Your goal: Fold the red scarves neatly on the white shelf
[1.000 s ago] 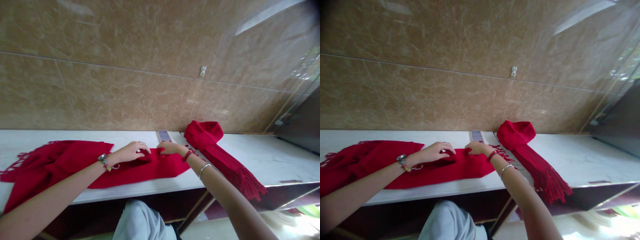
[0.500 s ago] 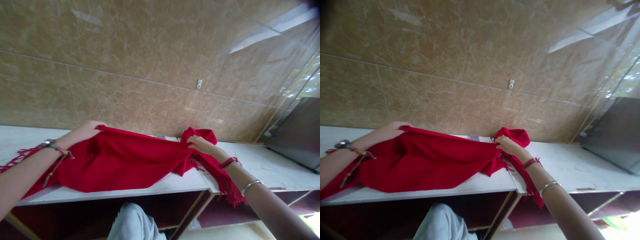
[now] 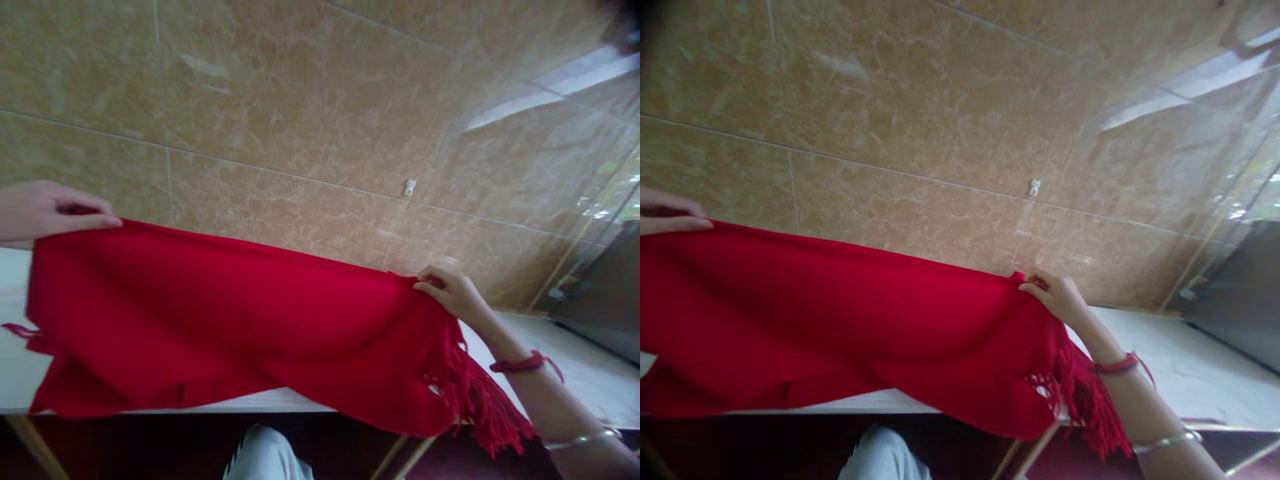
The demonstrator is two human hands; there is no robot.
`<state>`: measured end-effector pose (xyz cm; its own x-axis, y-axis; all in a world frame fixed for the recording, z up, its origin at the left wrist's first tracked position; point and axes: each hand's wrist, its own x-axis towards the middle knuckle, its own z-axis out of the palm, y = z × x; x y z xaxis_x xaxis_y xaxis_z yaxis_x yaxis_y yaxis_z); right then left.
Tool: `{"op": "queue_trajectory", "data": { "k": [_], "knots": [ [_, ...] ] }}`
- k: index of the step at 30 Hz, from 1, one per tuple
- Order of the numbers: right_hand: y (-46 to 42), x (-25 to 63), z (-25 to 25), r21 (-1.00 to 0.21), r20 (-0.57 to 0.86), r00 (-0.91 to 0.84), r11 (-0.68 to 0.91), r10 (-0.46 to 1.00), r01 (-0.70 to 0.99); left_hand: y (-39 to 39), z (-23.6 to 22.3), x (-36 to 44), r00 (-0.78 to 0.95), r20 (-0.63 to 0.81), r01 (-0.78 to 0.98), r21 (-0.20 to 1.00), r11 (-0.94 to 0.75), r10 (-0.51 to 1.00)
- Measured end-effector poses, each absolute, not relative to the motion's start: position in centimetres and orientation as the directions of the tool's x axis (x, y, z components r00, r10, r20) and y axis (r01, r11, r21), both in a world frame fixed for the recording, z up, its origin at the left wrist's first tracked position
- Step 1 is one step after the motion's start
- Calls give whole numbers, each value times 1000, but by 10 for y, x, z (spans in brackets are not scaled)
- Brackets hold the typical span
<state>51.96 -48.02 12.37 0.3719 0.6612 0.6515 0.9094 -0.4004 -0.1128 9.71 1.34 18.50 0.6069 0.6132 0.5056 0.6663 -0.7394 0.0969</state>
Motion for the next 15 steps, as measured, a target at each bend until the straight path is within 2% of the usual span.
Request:
{"op": "queue_trajectory", "data": {
  "k": [3, 5, 7, 11, 15],
  "knots": [
    [-448, 542, 122, 51, 533, 357, -450, 767, 892, 26, 176, 140, 739, 310, 608, 77, -790, 598],
    [-418, 557, 106, 174, 394, 365, -458, 844, 872, 38, 149, 175, 843, 168, 505, 76, -860, 510],
    [-388, 570, 79, 268, 284, 415, -487, 864, 831, 54, 109, 207, 906, 73, 405, 127, -905, 416],
    [-342, 598, 14, 283, 225, 473, -522, 852, 805, 89, 28, 243, 891, 78, 434, 138, -890, 447],
    [-312, 628, -27, 259, 216, 525, -566, 824, 782, 116, 0, 262, 872, 52, 481, 95, -871, 487]
  ]
}}
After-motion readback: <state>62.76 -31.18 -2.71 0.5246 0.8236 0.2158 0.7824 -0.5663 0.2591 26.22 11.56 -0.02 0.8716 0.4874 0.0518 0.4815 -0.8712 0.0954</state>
